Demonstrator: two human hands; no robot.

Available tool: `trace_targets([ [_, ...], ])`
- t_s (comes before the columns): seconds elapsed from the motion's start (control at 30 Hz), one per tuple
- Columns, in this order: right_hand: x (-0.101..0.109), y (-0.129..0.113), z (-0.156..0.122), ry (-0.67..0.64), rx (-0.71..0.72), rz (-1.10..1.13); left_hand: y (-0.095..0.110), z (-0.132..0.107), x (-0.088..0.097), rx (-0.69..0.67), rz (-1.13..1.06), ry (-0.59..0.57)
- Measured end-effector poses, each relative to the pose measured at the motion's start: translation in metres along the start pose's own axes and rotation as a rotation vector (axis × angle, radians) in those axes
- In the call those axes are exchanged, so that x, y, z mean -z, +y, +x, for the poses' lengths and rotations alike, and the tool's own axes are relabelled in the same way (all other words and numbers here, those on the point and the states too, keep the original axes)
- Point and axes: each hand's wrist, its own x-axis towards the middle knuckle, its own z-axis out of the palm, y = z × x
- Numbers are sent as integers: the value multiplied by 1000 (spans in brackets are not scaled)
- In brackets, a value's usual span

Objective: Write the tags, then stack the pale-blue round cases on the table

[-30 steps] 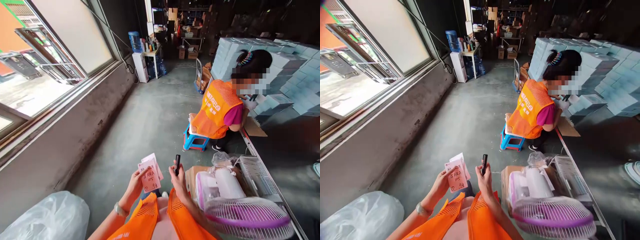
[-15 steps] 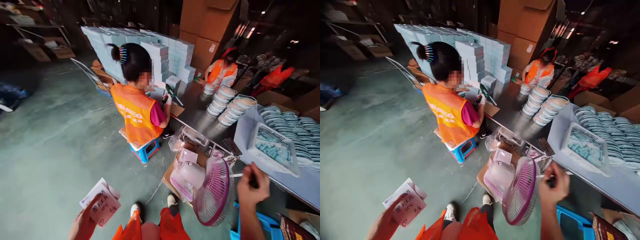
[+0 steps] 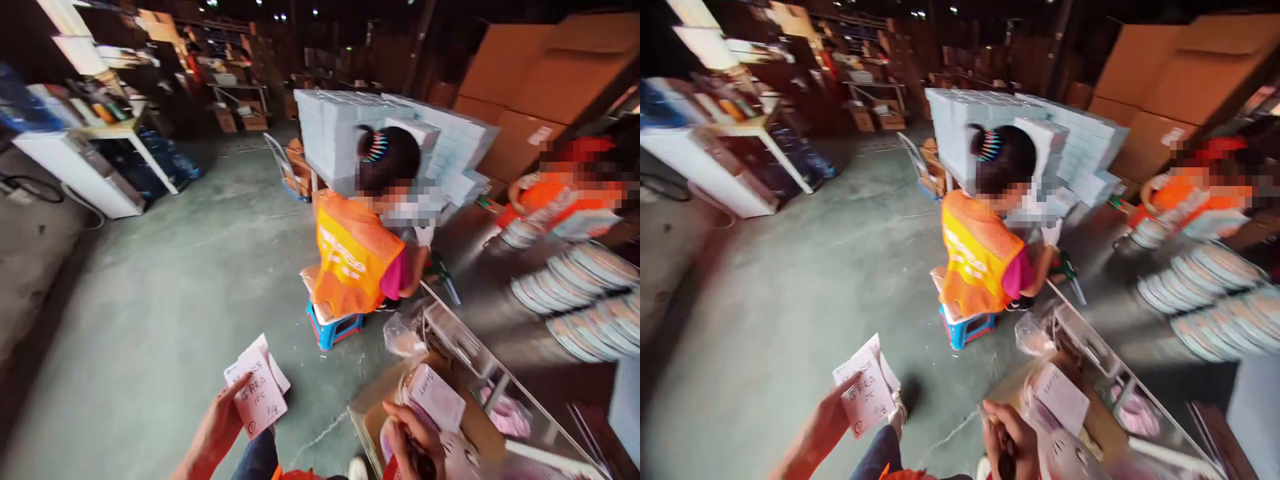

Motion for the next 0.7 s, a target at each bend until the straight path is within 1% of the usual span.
trace_targets([
  [0.07,-83,-36,41,-218,35,130,52,19,10,-10,-41,-77],
  [0.13,-168,-78,77,-390,33,225,109,37,14,-32,-65,-167],
  [0.2,-249,-124,108,-515,-10,271,170,56,11,-70,-81,-262],
  [0.23,-287,-145,123,-574,-52,289,201,66,7,-90,-91,-302],
  [0.3,-354,-184,153,-658,-154,308,261,90,-2,-135,-113,-363],
  [0.33,-385,-199,170,-682,-187,309,290,106,-6,-158,-130,-378],
  [0.4,-442,-224,206,-687,-203,299,344,145,-13,-184,-184,-383],
  [0.47,-498,-241,246,-665,-198,305,393,192,-19,-169,-249,-373],
  [0.57,-584,-263,311,-655,-204,333,464,272,-28,-133,-288,-380],
  [0.63,-643,-280,359,-665,-161,331,517,325,-35,-135,-280,-383],
  [0.7,-702,-303,413,-610,-30,273,578,372,-40,-150,-285,-339],
])
